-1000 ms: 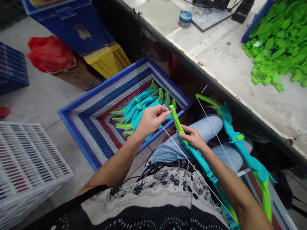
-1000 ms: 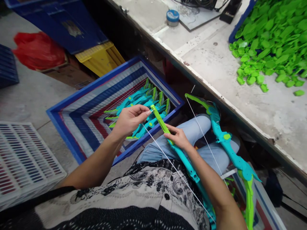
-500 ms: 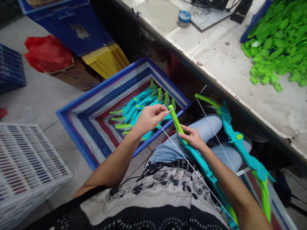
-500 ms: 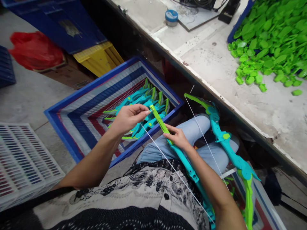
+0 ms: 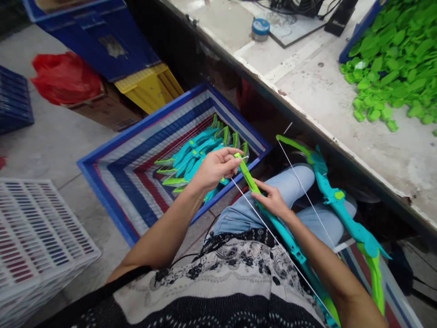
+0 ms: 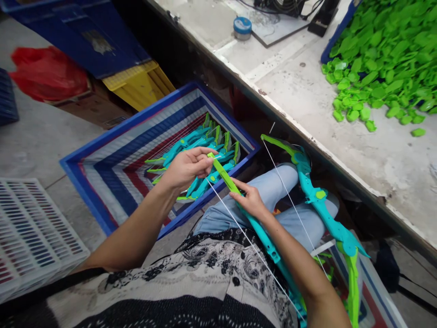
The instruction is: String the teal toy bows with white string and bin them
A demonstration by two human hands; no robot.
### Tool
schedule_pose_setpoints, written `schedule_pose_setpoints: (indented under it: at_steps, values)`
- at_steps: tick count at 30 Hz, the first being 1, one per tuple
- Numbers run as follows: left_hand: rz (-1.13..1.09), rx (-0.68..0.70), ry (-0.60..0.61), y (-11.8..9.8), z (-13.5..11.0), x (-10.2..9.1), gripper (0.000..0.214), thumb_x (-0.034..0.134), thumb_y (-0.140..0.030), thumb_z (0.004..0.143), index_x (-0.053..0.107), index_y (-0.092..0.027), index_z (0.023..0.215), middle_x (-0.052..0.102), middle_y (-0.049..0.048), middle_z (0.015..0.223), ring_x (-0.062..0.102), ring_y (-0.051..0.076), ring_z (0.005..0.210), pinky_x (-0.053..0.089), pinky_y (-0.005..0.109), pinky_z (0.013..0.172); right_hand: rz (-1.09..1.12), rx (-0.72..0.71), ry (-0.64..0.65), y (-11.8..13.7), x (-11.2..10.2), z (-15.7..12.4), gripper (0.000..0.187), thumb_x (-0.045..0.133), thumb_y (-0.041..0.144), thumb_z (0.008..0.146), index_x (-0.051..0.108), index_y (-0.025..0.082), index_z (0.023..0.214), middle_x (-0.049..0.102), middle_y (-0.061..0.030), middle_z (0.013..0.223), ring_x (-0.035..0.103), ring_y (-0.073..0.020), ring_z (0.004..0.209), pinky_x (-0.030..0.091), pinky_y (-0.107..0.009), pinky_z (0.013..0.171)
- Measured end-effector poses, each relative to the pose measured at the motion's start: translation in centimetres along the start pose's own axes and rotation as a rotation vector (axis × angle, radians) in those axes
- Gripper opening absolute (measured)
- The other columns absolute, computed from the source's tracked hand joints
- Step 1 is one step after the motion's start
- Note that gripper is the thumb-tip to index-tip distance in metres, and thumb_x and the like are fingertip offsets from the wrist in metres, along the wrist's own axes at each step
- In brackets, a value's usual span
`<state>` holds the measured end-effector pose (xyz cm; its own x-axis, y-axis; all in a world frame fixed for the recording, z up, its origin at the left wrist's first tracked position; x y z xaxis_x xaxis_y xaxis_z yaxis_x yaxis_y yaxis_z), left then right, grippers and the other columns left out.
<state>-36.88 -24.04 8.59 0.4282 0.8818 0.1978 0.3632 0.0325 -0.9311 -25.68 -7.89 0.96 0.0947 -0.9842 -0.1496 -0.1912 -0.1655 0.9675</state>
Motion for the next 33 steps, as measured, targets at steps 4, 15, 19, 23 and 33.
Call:
schedule_pose_setpoints:
  at_steps: [4, 15, 19, 23, 33]
  values:
    - [-0.029, 0.006, -0.010, -0.2, -0.2, 0.0, 0.037, 0.080, -0.038, 0.066, 0.065, -0.014, 0.090, 0.053, -0.0035, 0.050, 0.040, 0.006, 0.040, 0.029, 0.018, 0.037, -0.319, -0.316, -0.216, 4.1, -1.0, 1.1, 0.035, 0.062, 0.034, 0.086, 0.067, 0.023, 0.119, 0.069, -0.0087, 0.111, 0.062, -0.0227, 0.104, 0.048, -0.041, 0.096]
    - [0.047, 0.037, 0.036, -0.5, 0.0, 0.3, 0.037, 0.077, -0.043, 0.069, 0.064, -0.016, 0.092, 0.051, -0.0052, 0.049, 0.044, 0.008, 0.040, 0.034, 0.020, 0.040, -0.635, -0.707, -0.187, 11.7, -1.5, 5.5, 0.019, 0.051, 0.026, 0.094, 0.062, 0.020, 0.079, 0.060, -0.0037, 0.082, 0.053, -0.0170, 0.081, 0.045, -0.032, 0.075]
    - [0.386, 0.176, -0.063, -1.1, 0.4, 0.5, 0.026, 0.074, -0.038, 0.070, 0.065, -0.018, 0.083, 0.054, -0.0029, 0.055, 0.052, 0.012, 0.052, 0.041, 0.023, 0.049, -0.706, -0.763, -0.256, 12.0, -2.5, 6.2, 0.021, 0.047, 0.023, 0.094, 0.058, 0.020, 0.076, 0.058, -0.0049, 0.082, 0.052, -0.0183, 0.084, 0.045, -0.034, 0.076]
    - [0.524, 0.426, -0.225, -1.2, 0.1, 1.5, 0.008, 0.064, -0.026, 0.077, 0.064, -0.018, 0.078, 0.065, 0.0032, 0.083, 0.059, 0.015, 0.076, 0.046, 0.024, 0.064, -0.696, -0.685, -0.625, 11.7, -9.3, 8.6, 0.019, 0.049, 0.027, 0.093, 0.057, 0.019, 0.078, 0.054, -0.0034, 0.082, 0.052, -0.0175, 0.083, 0.045, -0.034, 0.078]
    - [0.015, 0.139, 0.010, -2.5, 2.5, 3.7, 0.020, 0.064, -0.034, 0.072, 0.073, -0.016, 0.076, 0.071, 0.0071, 0.082, 0.064, 0.020, 0.082, 0.049, 0.033, 0.079, -0.534, -0.787, -0.540, 14.1, -2.8, 2.9, 0.015, 0.050, 0.021, 0.093, 0.058, 0.021, 0.080, 0.059, -0.0047, 0.086, 0.056, -0.0190, 0.094, 0.048, -0.037, 0.086]
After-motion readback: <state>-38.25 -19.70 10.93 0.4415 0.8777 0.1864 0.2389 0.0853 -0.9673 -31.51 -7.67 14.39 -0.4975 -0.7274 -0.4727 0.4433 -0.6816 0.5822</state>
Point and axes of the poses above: each hand's wrist, its own z-axis towards the middle knuckle, its own x-axis out of the palm, y = z × x, the point moved 3 cm from there along z, towards the middle knuckle
